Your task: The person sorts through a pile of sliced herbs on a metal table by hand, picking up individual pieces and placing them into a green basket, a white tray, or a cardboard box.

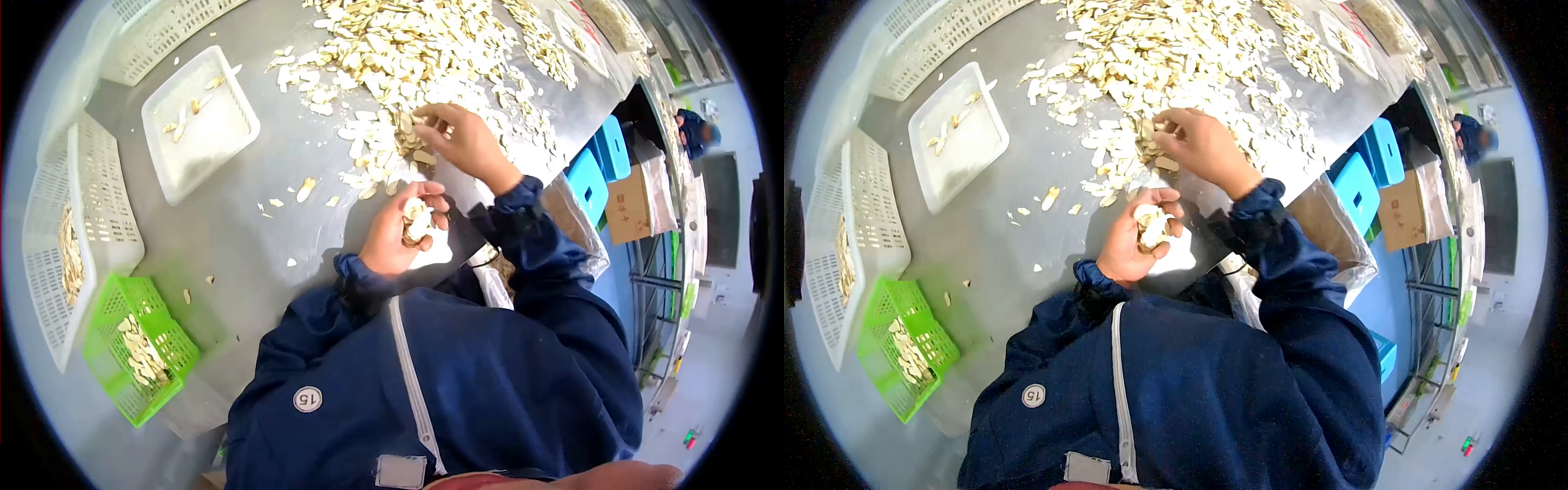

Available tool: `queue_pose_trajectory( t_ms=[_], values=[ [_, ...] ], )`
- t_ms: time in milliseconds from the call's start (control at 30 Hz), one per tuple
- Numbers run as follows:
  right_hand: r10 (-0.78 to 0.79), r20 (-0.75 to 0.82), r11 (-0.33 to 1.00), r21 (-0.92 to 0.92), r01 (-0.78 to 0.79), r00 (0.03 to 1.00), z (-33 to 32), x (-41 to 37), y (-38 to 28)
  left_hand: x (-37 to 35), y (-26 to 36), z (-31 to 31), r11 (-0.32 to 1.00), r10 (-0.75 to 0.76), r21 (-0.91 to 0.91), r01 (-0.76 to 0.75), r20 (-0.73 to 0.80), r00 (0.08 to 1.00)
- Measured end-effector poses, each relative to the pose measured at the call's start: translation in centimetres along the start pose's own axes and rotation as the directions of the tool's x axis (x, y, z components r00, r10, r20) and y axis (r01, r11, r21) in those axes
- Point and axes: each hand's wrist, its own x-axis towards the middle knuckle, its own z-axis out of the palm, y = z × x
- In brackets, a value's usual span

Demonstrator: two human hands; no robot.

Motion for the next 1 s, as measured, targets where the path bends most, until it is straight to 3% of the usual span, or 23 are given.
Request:
queue_pose_trajectory(
  t_ms=[33, 100, 200, 300, 333, 400, 433, 467, 567, 600, 667, 700, 733, 800, 867, 967, 1000],
  values=[
    [-0.048, -0.104, 0.995, -0.092, 0.038, 0.993, 1.3, 0.3, -0.5, -0.2, 0.2, 0.3, 0.999, 0.013, 0.053, -0.011, -0.027, 1.0],
    [-0.292, -0.201, 0.927, -0.3, 0.225, 0.935, 3.3, 1.0, 0.4, -0.6, 0.6, 0.9, 0.995, 0.006, 0.095, -0.005, -0.014, 1.0],
    [-0.099, -0.176, 0.963, -0.266, 0.05, 0.979, 3.4, 1.5, 1.1, -0.7, 0.8, 1.2, 0.99, -0.036, 0.136, 0.038, -0.018, 0.999],
    [0.207, -0.031, 0.977, -0.05, -0.209, 0.978, 0.7, 0.8, 1.0, -0.9, 0.8, 1.7, 0.979, 0.032, 0.2, -0.03, -0.008, 0.999],
    [0.202, -0.047, 0.979, 0.003, -0.202, 0.978, 0.3, 0.2, 1.8, -0.6, 0.6, 1.0, 0.991, 0.007, 0.131, -0.005, -0.013, 1.0],
    [0.3, -0.005, 0.935, 0.197, -0.293, 0.954, -0.6, -0.8, 2.2, -0.4, 0.3, 0.7, 0.978, 0.056, 0.202, -0.056, 0.01, 0.998],
    [0.339, 0.028, 0.896, 0.296, -0.332, 0.94, -0.7, -1.2, 2.4, -0.2, 0.2, 0.4, 0.987, 0.048, 0.155, -0.05, 0.014, 0.999],
    [0.315, 0.064, 0.845, 0.435, -0.31, 0.947, -0.3, -1.7, 3.5, -0.1, 0.1, 0.2, 0.993, 0.041, 0.107, -0.042, 0.017, 0.999],
    [0.112, 0.377, 0.639, 0.681, -0.357, 0.919, -1.8, -3.5, 1.8, -0.3, 0.9, 1.5, 0.998, 0.006, -0.065, -0.007, -0.024, 1.0],
    [0.051, 0.42, 0.658, 0.668, -0.347, 0.906, -2.4, -3.7, 1.1, -0.2, 0.9, 1.4, 0.998, -0.014, -0.056, 0.011, -0.054, 0.998],
    [0.114, 0.209, 0.911, 0.369, -0.186, 0.971, -1.9, -3.2, 1.2, -0.2, 0.7, 0.3, 1.0, 0.001, -0.004, -0.001, -0.006, 1.0],
    [0.112, 0.092, 0.977, 0.174, -0.127, 0.989, -1.5, -3.1, 1.3, -0.3, 0.6, 0.1, 1.0, 0.004, 0.023, -0.004, 0.022, 1.0],
    [0.015, -0.012, 1.0, -0.002, -0.015, 1.0, -1.0, -3.1, 1.5, -0.7, 0.4, 0.1, 0.987, 0.056, 0.146, -0.065, 0.066, 0.996],
    [-0.038, 0.097, 0.997, 0.068, 0.031, 0.995, -0.4, -3.4, 1.8, -0.5, 0.2, 0.5, 0.954, 0.106, 0.275, -0.122, 0.071, 0.992],
    [-0.105, 0.197, 0.989, 0.119, 0.082, 0.975, -0.2, -3.7, 2.2, -0.6, 0.7, 1.1, 0.972, 0.043, 0.231, -0.049, 0.03, 0.999],
    [-0.07, -0.044, 0.986, -0.152, 0.063, 0.997, -0.4, -3.0, 4.6, -0.7, 0.7, 1.3, 0.957, 0.054, 0.282, -0.063, 0.04, 0.998],
    [0.029, -0.063, 0.978, -0.204, -0.041, 0.998, -0.9, -2.5, 4.2, -0.7, 0.8, 1.5, 0.981, 0.011, 0.196, -0.011, 0.003, 1.0]
  ],
)
